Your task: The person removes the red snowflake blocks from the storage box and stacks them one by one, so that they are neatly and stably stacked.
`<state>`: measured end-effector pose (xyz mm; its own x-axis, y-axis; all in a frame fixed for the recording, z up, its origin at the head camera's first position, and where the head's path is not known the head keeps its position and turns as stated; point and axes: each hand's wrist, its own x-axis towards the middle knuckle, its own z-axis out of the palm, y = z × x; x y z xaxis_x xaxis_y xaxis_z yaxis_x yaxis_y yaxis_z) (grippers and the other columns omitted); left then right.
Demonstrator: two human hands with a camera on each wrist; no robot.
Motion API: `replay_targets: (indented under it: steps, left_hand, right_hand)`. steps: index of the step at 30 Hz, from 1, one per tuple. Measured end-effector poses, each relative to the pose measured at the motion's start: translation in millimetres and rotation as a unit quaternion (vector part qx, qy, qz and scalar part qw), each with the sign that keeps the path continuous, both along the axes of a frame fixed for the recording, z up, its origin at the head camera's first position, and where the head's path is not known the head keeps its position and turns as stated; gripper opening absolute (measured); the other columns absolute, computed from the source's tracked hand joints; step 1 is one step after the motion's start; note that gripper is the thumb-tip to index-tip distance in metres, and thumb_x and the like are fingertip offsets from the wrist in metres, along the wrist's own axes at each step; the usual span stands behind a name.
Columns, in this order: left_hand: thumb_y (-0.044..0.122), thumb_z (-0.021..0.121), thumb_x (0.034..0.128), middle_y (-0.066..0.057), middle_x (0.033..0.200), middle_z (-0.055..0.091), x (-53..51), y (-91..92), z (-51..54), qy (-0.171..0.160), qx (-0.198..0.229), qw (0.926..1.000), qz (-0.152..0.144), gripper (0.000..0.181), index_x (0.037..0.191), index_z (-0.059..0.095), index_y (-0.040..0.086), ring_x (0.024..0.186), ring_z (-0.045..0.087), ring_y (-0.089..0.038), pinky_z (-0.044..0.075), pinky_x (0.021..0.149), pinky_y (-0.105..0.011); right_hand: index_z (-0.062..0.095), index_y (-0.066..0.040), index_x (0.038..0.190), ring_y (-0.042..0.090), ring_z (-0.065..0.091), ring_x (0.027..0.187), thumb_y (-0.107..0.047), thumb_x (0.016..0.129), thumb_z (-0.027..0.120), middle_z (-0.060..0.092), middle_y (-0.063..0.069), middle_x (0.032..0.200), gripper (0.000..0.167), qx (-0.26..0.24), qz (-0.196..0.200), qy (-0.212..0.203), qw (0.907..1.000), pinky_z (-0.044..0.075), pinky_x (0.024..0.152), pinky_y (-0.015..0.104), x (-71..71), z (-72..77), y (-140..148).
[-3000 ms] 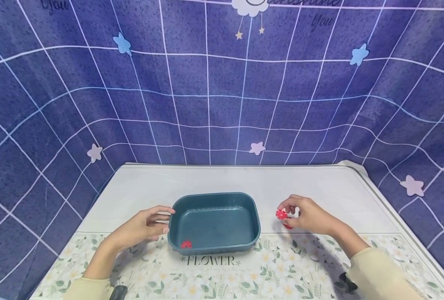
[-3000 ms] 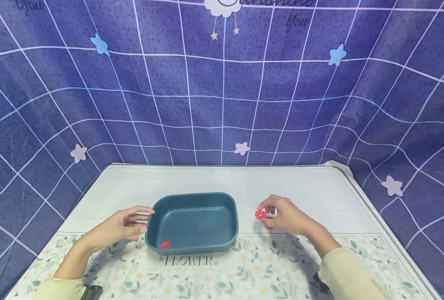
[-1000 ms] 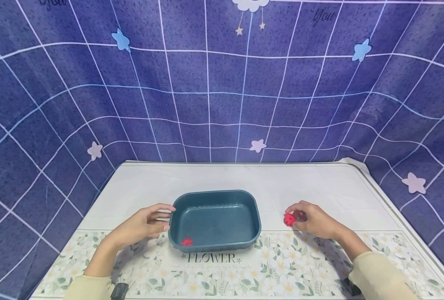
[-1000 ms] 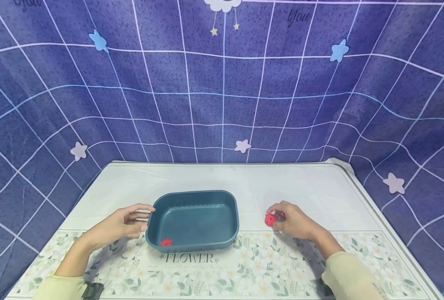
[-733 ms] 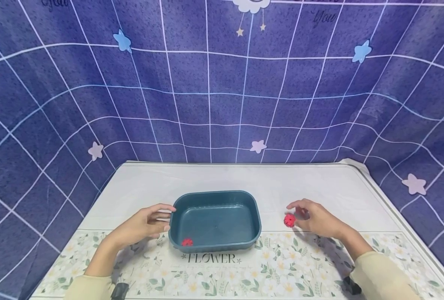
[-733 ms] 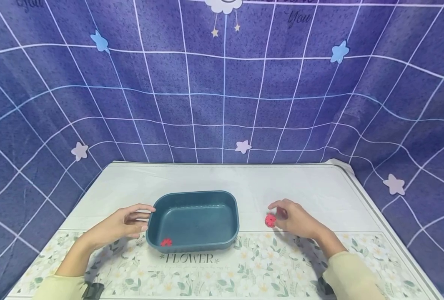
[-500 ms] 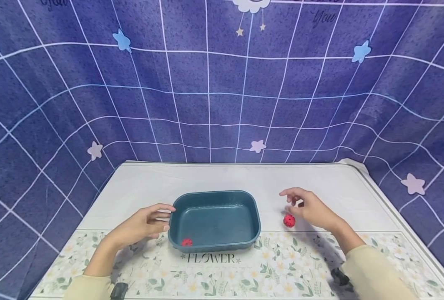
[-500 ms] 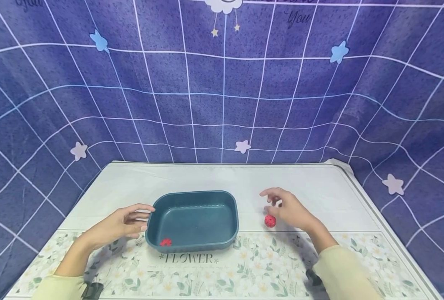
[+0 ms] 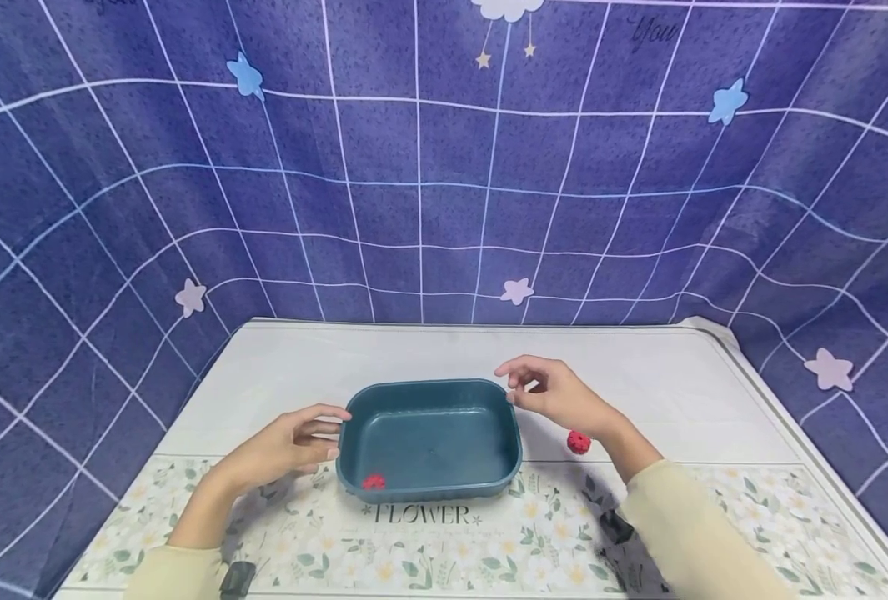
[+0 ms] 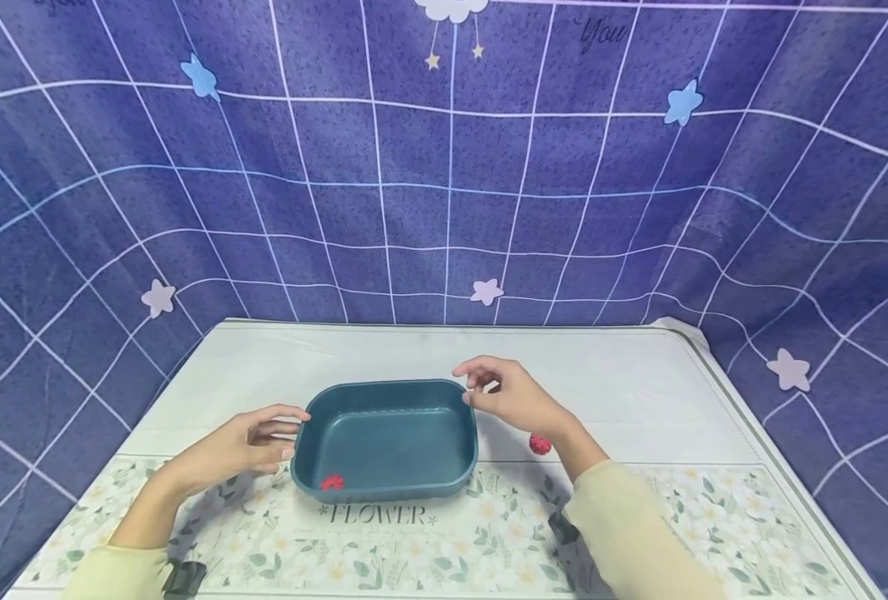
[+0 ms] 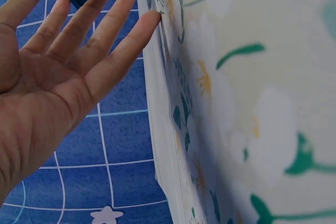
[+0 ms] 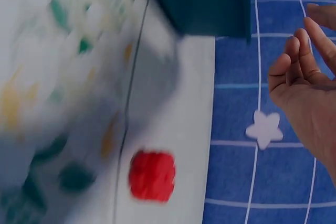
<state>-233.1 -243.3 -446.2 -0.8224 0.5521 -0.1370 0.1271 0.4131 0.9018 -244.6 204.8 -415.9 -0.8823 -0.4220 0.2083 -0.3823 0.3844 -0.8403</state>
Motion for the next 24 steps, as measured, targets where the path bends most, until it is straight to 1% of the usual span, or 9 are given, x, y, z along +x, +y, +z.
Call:
replay_targets:
  steps: [3,5,9,13,17,23,24]
  left_hand:
    - [0.025,0.069,0.1004,-0.028,0.154,0.048,-0.2,-1.1,0.2,-0.004,0.002,1.0,-0.001,0.057,0.151,0.047,0.01,0.139,0.052,-0.046,0.058,0.1,-0.055]
    - [0.025,0.069,0.1006,-0.028,0.154,0.048,-0.2,-1.5,0.0,-0.004,0.003,1.0,-0.003,0.057,0.151,0.047,0.01,0.139,0.052,-0.046,0.058,0.1,-0.055]
    - [0.024,0.069,0.1006,-0.029,0.154,0.048,-0.6,-1.5,0.1,-0.002,0.005,1.0,-0.004,0.057,0.151,0.047,0.01,0.138,0.053,-0.047,0.058,0.099,-0.055]
    - [0.024,0.069,0.1005,-0.029,0.155,0.047,-0.6,-1.2,-0.8,-0.006,0.004,1.0,-0.005,0.057,0.151,0.047,0.01,0.138,0.053,-0.046,0.058,0.098,-0.056]
    - [0.025,0.069,0.1008,-0.03,0.154,0.047,-0.4,-0.8,-2.4,-0.006,0.0,1.0,-0.005,0.057,0.152,0.046,0.01,0.137,0.054,-0.046,0.059,0.098,-0.056]
    - [0.027,0.07,0.1001,-0.026,0.154,0.049,-0.5,-0.7,-2.3,-0.009,-0.006,0.9999,0.006,0.057,0.151,0.048,0.013,0.137,0.054,-0.044,0.058,0.1,-0.056]
    - [0.027,0.07,0.0999,-0.026,0.154,0.05,-0.5,-0.7,-2.2,-0.01,-0.005,0.9999,0.009,0.057,0.151,0.048,0.014,0.137,0.055,-0.044,0.058,0.1,-0.056]
  right_hand:
    - [0.069,-0.009,0.125,0.016,0.065,0.09,-0.006,0.094,0.072,0.067,0.011,0.1,0.031,-0.007,0.018,0.003,0.9998,0.059,0.08,0.028,-4.3,3.1,-16]
    - [0.07,-0.01,0.125,0.016,0.064,0.091,-0.006,0.094,0.072,0.067,0.01,0.101,0.031,-0.009,0.029,0.005,0.9995,0.058,0.079,0.027,-6.6,4.8,-25]
    - [0.07,-0.01,0.126,0.019,0.063,0.09,-0.007,0.094,0.072,0.066,0.011,0.103,0.032,-0.013,0.063,-0.004,0.9979,0.056,0.075,0.025,-9.0,6.9,-42]
    - [0.069,-0.01,0.126,0.021,0.062,0.092,-0.004,0.094,0.07,0.065,0.015,0.104,0.033,-0.013,0.09,-0.013,0.9957,0.058,0.076,0.025,-10.1,5.2,-53]
    - [0.069,-0.008,0.127,0.021,0.063,0.094,-0.003,0.094,0.069,0.065,0.022,0.108,0.034,-0.007,0.1,-0.018,0.9948,0.059,0.08,0.026,-10.0,4.7,-59]
    - [0.069,-0.008,0.127,0.019,0.065,0.094,-0.002,0.094,0.07,0.065,0.025,0.108,0.034,-0.006,0.113,-0.018,0.9934,0.058,0.081,0.028,-12.5,3.6,-71]
    - [0.069,-0.009,0.127,0.018,0.064,0.094,-0.003,0.094,0.07,0.066,0.023,0.108,0.034,-0.004,0.116,-0.018,0.993,0.058,0.082,0.029,-12.8,3.2,-74]
